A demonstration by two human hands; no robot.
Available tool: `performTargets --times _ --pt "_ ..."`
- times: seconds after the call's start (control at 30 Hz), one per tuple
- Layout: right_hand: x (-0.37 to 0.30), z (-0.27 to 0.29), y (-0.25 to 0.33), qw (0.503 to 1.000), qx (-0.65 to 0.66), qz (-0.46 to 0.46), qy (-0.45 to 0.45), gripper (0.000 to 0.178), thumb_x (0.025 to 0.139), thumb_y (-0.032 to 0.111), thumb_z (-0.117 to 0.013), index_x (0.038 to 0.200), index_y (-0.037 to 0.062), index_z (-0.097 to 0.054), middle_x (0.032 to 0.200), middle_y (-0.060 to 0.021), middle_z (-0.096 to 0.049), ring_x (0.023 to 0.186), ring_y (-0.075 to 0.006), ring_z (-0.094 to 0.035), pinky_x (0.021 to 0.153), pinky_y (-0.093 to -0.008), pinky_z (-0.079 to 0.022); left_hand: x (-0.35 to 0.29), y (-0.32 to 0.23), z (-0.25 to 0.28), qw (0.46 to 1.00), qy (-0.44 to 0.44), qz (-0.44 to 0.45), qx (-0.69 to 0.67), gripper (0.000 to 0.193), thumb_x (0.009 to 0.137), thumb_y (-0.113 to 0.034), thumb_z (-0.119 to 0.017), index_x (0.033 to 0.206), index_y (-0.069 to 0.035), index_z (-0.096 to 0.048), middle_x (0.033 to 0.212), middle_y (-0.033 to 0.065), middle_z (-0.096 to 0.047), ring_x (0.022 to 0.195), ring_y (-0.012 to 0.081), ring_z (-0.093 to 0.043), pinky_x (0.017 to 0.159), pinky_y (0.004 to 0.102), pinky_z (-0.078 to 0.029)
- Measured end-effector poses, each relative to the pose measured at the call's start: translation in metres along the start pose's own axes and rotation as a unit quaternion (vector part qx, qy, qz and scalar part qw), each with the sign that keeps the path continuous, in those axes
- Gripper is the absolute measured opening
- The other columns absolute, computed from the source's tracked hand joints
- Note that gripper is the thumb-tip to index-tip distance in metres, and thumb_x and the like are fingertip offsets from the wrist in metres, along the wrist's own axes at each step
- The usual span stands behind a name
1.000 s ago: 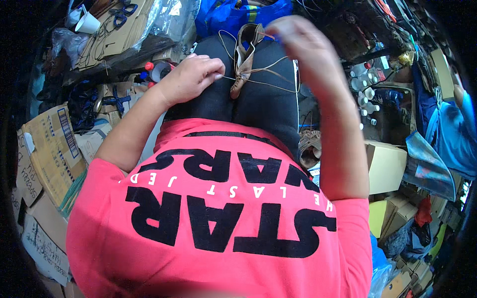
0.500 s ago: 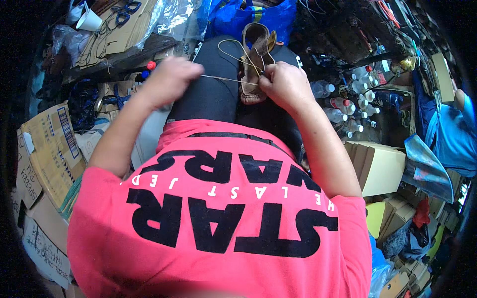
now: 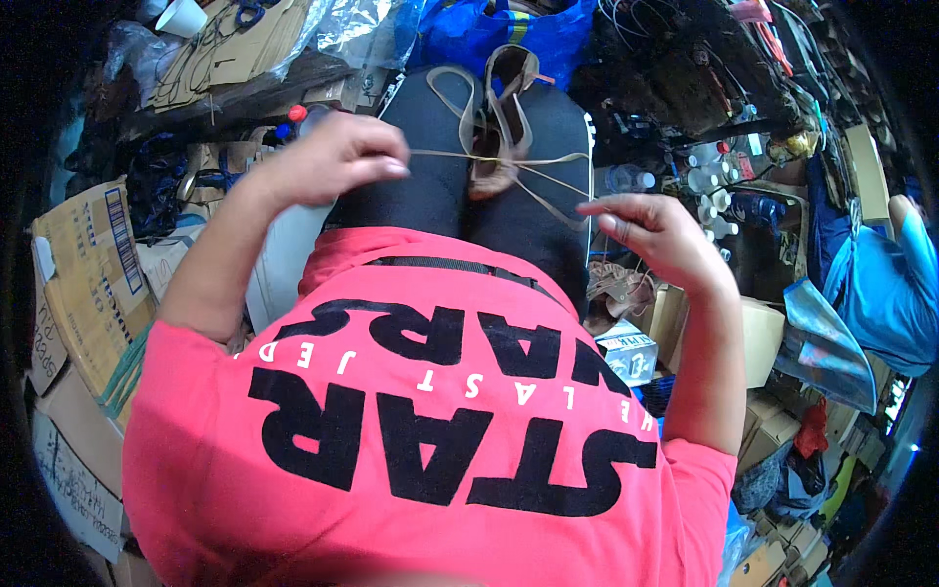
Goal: Hand-stitching a leather shoe upper using a needle and thread.
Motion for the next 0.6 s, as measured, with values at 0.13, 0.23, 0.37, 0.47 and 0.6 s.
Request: performTargets --times 0.13,0.23,0.37,0.47,0.6 --pt "-0.059 0.076 -0.119 0.953 -0.197 -0.174 -0.151 0.026 0.087 0.02 -0.063 0.108 0.0052 -0.067 0.094 -0.0108 -0.069 0.085 -0.0155 -0.063 0.078 -0.0286 -0.047 -0.064 0.087 0.125 0.914 -0.182 0.227 0.281 0.02 0.078 -0.019 -0.067 0.092 -0.005 -0.068 0.084 0.0139 -0.066 0.079 0.0279 -0.064 0.072 0.0369 -0.049" --pt "-0.155 0.156 -0.22 0.899 -0.239 -0.251 -0.268 0.028 0.085 0.023 -0.065 0.107 0.0061 -0.067 0.096 -0.0114 -0.069 0.086 -0.0189 -0.065 0.078 -0.0298 -0.048 -0.164 0.099 0.236 0.756 -0.314 0.351 0.455 0.021 0.078 -0.02 -0.067 0.089 -0.002 -0.068 0.082 0.0181 -0.066 0.077 0.0308 -0.065 0.072 0.0403 -0.05" --pt "-0.165 0.133 -0.211 0.812 -0.374 -0.415 -0.172 0.033 0.083 0.017 -0.065 0.114 0.005 -0.063 0.106 -0.0124 -0.067 0.097 -0.0197 -0.062 0.086 -0.0295 -0.046 -0.124 0.094 0.195 0.765 -0.3 0.354 0.446 0.022 0.078 -0.021 -0.067 0.089 -0.002 -0.069 0.084 0.0211 -0.066 0.08 0.0313 -0.065 0.074 0.0413 -0.05" --pt "-0.086 0.052 -0.164 0.962 -0.192 -0.19 -0.042 0.033 0.087 0.001 -0.051 0.118 0.0038 -0.061 0.102 -0.0103 -0.066 0.089 -0.0179 -0.06 0.082 -0.0321 -0.047 -0.002 0.028 0.078 0.943 -0.174 0.059 0.279 0.033 0.079 -0.025 -0.067 0.109 -0.011 -0.067 0.105 0.0121 -0.061 0.103 0.0285 -0.057 0.088 0.0356 -0.046" --pt "0.006 0.011 -0.037 0.991 -0.015 0.004 -0.13 0.029 0.083 0.0 -0.06 0.108 0.0103 -0.068 0.088 -0.0052 -0.066 0.073 -0.0092 -0.058 0.066 -0.0276 -0.048 0.071 -0.023 -0.017 0.97 -0.073 -0.167 0.161 0.033 0.079 -0.015 -0.068 0.112 -0.013 -0.065 0.119 0.0082 -0.059 0.11 0.0269 -0.056 0.094 0.0351 -0.045"
Point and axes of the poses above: each hand's wrist, its own x-axis towards the middle knuckle, its own z-axis out of the back of the hand, y = z × x, the point moved 8 cm from there along x, towards the middle knuckle
